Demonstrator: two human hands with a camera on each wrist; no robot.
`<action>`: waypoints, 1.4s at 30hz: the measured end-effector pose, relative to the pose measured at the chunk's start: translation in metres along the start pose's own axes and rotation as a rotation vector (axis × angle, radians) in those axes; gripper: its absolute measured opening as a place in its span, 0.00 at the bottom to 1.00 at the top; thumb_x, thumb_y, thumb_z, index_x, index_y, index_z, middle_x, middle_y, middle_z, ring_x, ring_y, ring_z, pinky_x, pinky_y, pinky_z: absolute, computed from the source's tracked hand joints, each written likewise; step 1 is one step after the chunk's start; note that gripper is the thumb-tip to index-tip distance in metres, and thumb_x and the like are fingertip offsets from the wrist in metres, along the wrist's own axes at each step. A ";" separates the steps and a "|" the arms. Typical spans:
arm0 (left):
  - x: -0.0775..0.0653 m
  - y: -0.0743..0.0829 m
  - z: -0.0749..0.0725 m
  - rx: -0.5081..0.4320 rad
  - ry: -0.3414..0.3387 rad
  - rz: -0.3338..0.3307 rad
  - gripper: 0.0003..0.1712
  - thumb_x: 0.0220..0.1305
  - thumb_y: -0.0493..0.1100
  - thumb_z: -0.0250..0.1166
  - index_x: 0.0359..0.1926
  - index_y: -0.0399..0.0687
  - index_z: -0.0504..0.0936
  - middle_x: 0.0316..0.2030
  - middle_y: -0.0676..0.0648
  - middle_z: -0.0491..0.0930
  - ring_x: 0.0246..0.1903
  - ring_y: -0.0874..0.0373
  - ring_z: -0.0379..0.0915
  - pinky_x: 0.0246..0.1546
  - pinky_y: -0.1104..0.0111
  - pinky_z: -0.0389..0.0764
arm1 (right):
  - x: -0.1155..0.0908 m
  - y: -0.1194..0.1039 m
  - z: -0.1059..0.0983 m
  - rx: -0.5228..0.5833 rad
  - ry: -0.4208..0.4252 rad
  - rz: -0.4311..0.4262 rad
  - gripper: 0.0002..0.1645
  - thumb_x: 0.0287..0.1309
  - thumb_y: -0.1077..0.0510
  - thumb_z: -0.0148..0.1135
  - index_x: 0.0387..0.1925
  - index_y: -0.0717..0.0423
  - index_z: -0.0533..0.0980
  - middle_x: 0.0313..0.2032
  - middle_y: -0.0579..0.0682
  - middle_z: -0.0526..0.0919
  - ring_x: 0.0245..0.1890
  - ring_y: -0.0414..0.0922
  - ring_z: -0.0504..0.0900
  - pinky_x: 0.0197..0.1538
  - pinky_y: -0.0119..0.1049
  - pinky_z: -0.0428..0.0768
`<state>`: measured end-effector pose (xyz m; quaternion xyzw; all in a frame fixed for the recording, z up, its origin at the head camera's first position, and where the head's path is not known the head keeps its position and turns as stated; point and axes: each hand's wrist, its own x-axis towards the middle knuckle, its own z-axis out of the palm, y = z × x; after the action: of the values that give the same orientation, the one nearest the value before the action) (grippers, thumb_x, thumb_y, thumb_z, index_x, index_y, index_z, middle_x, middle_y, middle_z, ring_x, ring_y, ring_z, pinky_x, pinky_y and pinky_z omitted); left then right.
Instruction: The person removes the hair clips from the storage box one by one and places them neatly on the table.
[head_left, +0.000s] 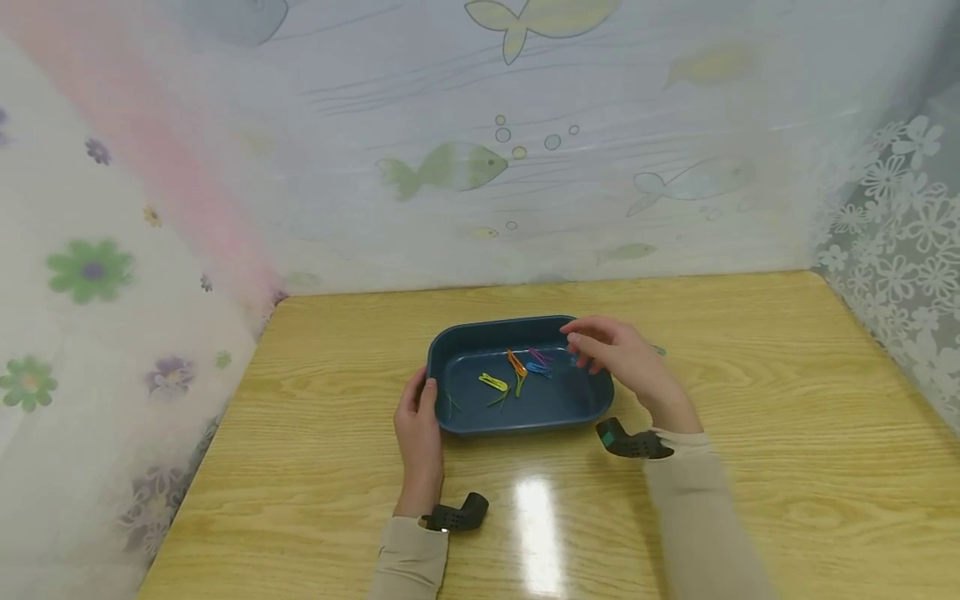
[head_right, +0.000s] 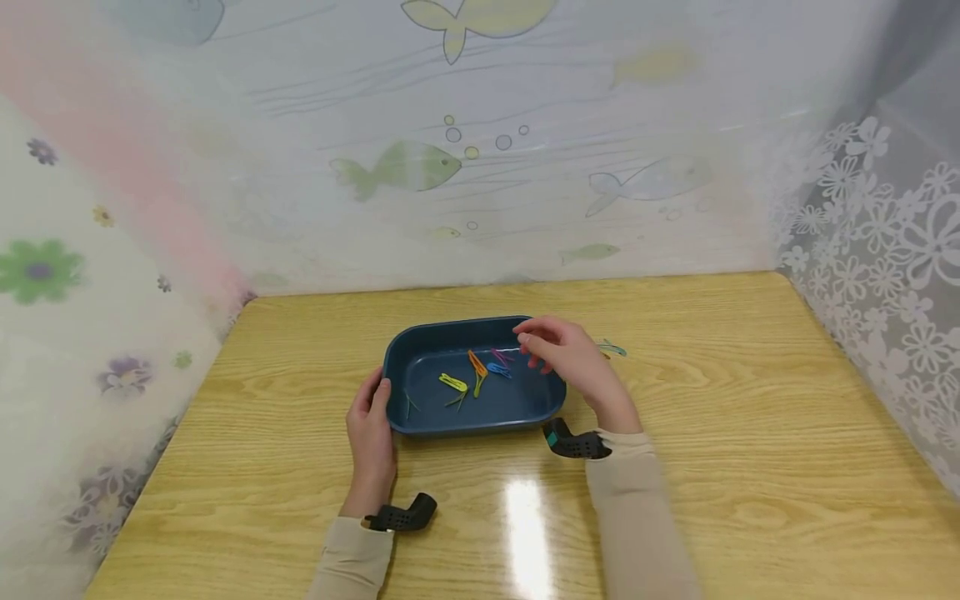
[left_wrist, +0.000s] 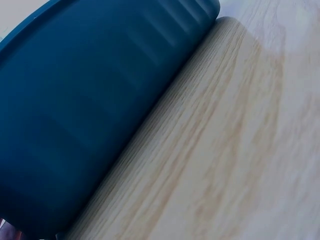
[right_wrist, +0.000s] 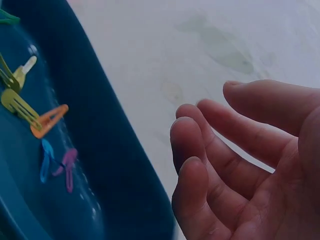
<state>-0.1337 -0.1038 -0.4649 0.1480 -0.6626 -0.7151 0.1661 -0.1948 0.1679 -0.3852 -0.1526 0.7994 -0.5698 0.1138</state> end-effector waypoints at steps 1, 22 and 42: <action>0.000 0.000 0.000 0.001 0.001 -0.004 0.21 0.61 0.56 0.54 0.53 0.56 0.73 0.52 0.57 0.71 0.53 0.67 0.64 0.53 0.72 0.65 | 0.001 -0.001 0.003 -0.008 -0.012 -0.007 0.19 0.62 0.49 0.50 0.51 0.53 0.71 0.40 0.58 0.76 0.35 0.57 0.74 0.37 0.47 0.75; 0.001 -0.001 0.000 0.016 -0.002 0.019 0.21 0.62 0.56 0.54 0.54 0.55 0.73 0.52 0.56 0.72 0.53 0.65 0.64 0.54 0.70 0.65 | 0.021 0.006 0.060 -0.056 -0.152 -0.022 0.17 0.57 0.51 0.57 0.48 0.50 0.74 0.43 0.52 0.77 0.34 0.55 0.77 0.35 0.51 0.74; 0.000 0.000 0.000 0.006 0.002 0.007 0.22 0.62 0.54 0.54 0.55 0.52 0.72 0.53 0.52 0.71 0.53 0.64 0.64 0.54 0.69 0.65 | 0.026 0.018 0.068 -0.224 -0.151 0.061 0.22 0.57 0.58 0.56 0.54 0.56 0.71 0.49 0.52 0.74 0.34 0.44 0.77 0.30 0.36 0.76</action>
<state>-0.1336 -0.1036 -0.4644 0.1469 -0.6651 -0.7125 0.1686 -0.1965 0.1043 -0.4245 -0.1823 0.8514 -0.4602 0.1734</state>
